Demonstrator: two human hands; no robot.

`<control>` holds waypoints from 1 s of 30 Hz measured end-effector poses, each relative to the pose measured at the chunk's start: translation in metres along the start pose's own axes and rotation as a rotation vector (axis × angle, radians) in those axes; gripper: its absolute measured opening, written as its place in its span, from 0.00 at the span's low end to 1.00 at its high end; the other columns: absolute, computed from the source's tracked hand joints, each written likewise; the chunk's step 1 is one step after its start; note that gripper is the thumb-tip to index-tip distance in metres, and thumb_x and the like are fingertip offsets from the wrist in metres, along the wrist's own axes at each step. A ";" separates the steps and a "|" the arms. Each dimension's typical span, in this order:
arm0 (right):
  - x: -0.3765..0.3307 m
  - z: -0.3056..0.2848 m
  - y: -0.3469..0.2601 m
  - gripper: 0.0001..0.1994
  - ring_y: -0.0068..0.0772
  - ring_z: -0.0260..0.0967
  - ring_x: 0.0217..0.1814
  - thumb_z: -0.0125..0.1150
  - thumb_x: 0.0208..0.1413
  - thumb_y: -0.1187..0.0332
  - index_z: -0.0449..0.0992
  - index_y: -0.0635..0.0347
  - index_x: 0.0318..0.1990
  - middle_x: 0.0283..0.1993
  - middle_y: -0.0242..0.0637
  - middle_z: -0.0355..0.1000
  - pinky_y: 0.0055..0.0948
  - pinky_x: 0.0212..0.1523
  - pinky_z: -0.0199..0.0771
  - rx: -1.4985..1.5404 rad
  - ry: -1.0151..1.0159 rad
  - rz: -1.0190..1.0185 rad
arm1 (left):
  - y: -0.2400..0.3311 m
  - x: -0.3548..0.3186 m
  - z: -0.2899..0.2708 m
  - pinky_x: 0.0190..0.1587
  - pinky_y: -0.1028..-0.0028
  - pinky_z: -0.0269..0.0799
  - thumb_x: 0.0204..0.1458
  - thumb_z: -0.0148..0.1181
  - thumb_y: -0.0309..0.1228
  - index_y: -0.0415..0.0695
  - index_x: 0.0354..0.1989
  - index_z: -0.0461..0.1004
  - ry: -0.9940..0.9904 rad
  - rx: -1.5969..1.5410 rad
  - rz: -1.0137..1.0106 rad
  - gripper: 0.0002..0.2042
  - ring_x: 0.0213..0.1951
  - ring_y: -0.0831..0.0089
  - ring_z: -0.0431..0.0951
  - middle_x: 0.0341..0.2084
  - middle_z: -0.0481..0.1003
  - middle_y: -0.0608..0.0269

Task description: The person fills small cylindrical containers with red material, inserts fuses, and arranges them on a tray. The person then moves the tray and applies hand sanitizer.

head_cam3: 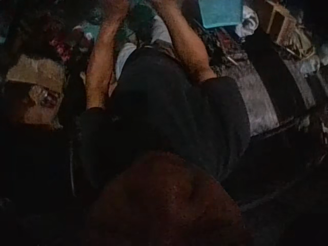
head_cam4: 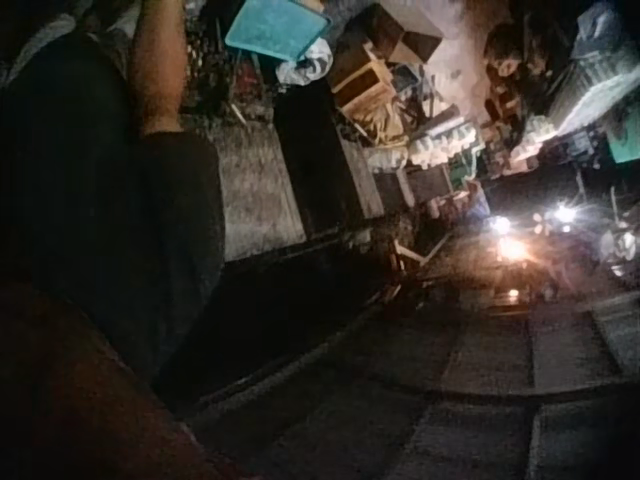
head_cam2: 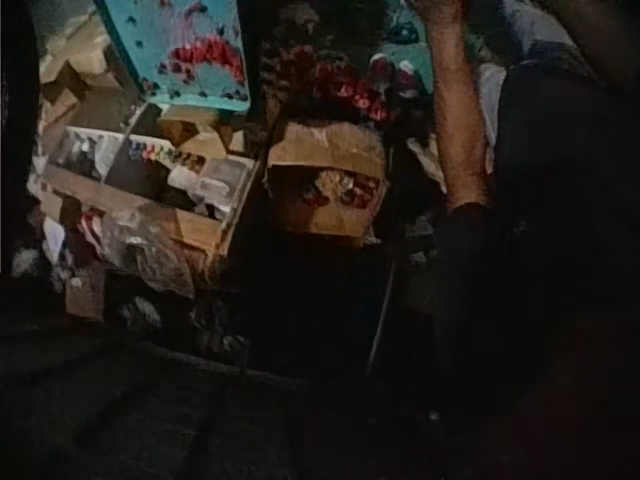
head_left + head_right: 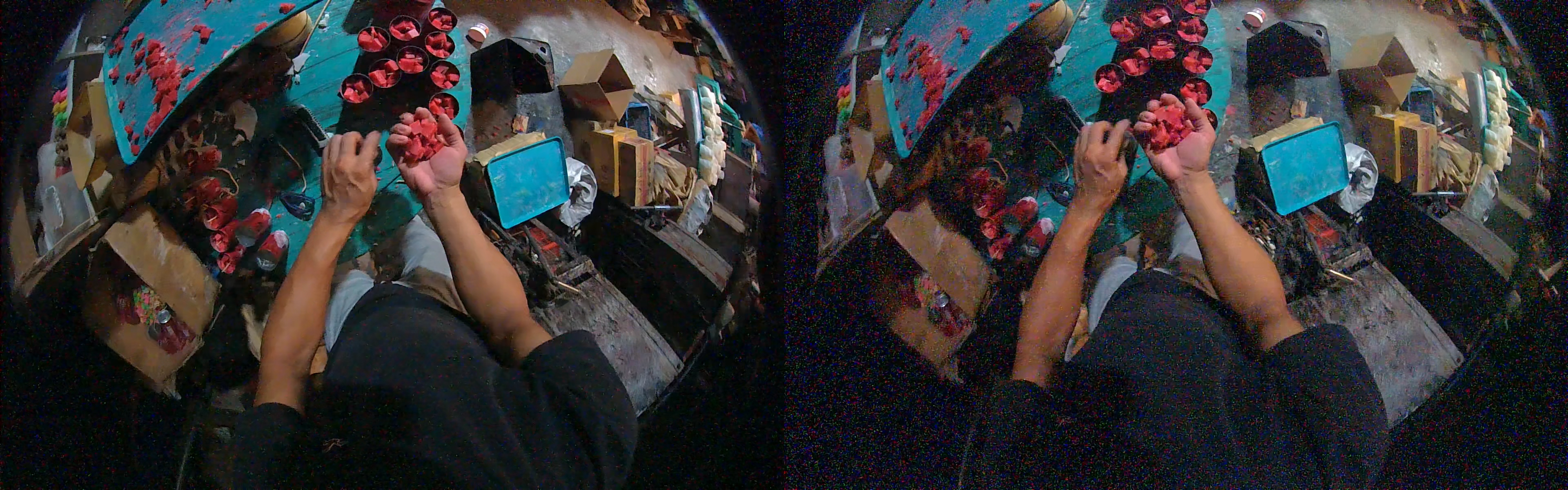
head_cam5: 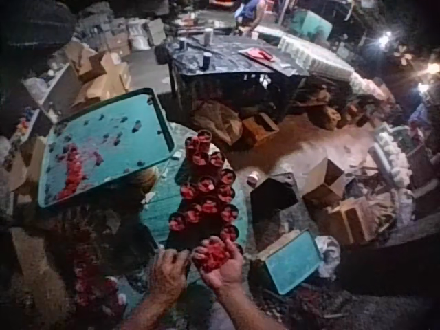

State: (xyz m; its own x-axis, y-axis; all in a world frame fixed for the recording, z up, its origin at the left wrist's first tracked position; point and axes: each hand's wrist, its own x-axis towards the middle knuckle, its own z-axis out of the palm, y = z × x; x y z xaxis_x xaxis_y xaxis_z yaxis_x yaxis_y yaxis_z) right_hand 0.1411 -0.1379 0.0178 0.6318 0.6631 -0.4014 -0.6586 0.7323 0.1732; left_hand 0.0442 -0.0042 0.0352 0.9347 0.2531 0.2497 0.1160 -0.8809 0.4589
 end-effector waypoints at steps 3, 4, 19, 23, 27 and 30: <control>0.000 -0.004 0.003 0.18 0.43 0.68 0.43 0.55 0.64 0.55 0.77 0.62 0.46 0.44 0.46 0.73 0.40 0.45 0.73 -0.013 0.013 -0.012 | -0.007 0.008 0.005 0.42 0.58 0.68 0.41 0.60 0.22 0.44 0.31 0.74 0.001 0.004 0.116 0.08 0.39 0.57 0.72 0.34 0.71 0.58; 0.001 -0.006 0.004 0.18 0.44 0.68 0.43 0.55 0.64 0.55 0.77 0.62 0.47 0.44 0.46 0.73 0.40 0.45 0.73 -0.024 0.012 -0.026 | -0.007 0.007 0.005 0.42 0.58 0.68 0.42 0.60 0.22 0.44 0.32 0.75 -0.009 0.004 0.106 0.07 0.39 0.57 0.72 0.34 0.72 0.58; 0.013 -0.011 0.028 0.19 0.42 0.69 0.43 0.53 0.66 0.54 0.77 0.62 0.47 0.43 0.44 0.73 0.42 0.47 0.72 -0.178 -0.027 -0.106 | -0.018 -0.036 -0.001 0.55 0.55 0.71 0.45 0.65 0.19 0.37 0.42 0.78 0.030 -0.078 0.024 0.14 0.50 0.49 0.75 0.45 0.76 0.51; 0.010 -0.011 0.026 0.19 0.43 0.68 0.44 0.54 0.65 0.54 0.77 0.62 0.47 0.44 0.46 0.73 0.41 0.46 0.72 -0.085 0.017 -0.054 | -0.018 -0.044 0.009 0.54 0.54 0.73 0.44 0.64 0.18 0.35 0.41 0.77 0.097 -0.079 0.021 0.13 0.50 0.47 0.75 0.45 0.76 0.49; 0.005 -0.006 0.031 0.18 0.42 0.68 0.44 0.53 0.65 0.55 0.77 0.62 0.46 0.44 0.46 0.73 0.39 0.45 0.71 -0.134 -0.003 -0.083 | -0.014 -0.047 0.010 0.56 0.53 0.73 0.42 0.60 0.17 0.32 0.39 0.76 0.101 -0.153 0.031 0.13 0.50 0.46 0.75 0.46 0.75 0.47; 0.004 0.001 0.037 0.18 0.41 0.67 0.44 0.52 0.66 0.54 0.77 0.62 0.47 0.44 0.45 0.73 0.39 0.45 0.71 -0.144 -0.042 -0.055 | -0.013 -0.045 0.007 0.56 0.52 0.73 0.40 0.58 0.17 0.29 0.38 0.75 0.082 -0.182 0.040 0.13 0.51 0.45 0.74 0.48 0.74 0.44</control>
State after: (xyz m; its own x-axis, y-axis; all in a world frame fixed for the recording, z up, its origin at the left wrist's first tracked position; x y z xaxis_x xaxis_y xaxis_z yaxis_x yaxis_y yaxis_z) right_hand 0.1198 -0.1081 0.0231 0.6833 0.6303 -0.3685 -0.6721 0.7402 0.0199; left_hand 0.0028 -0.0067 0.0123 0.9061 0.2574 0.3358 0.0096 -0.8060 0.5919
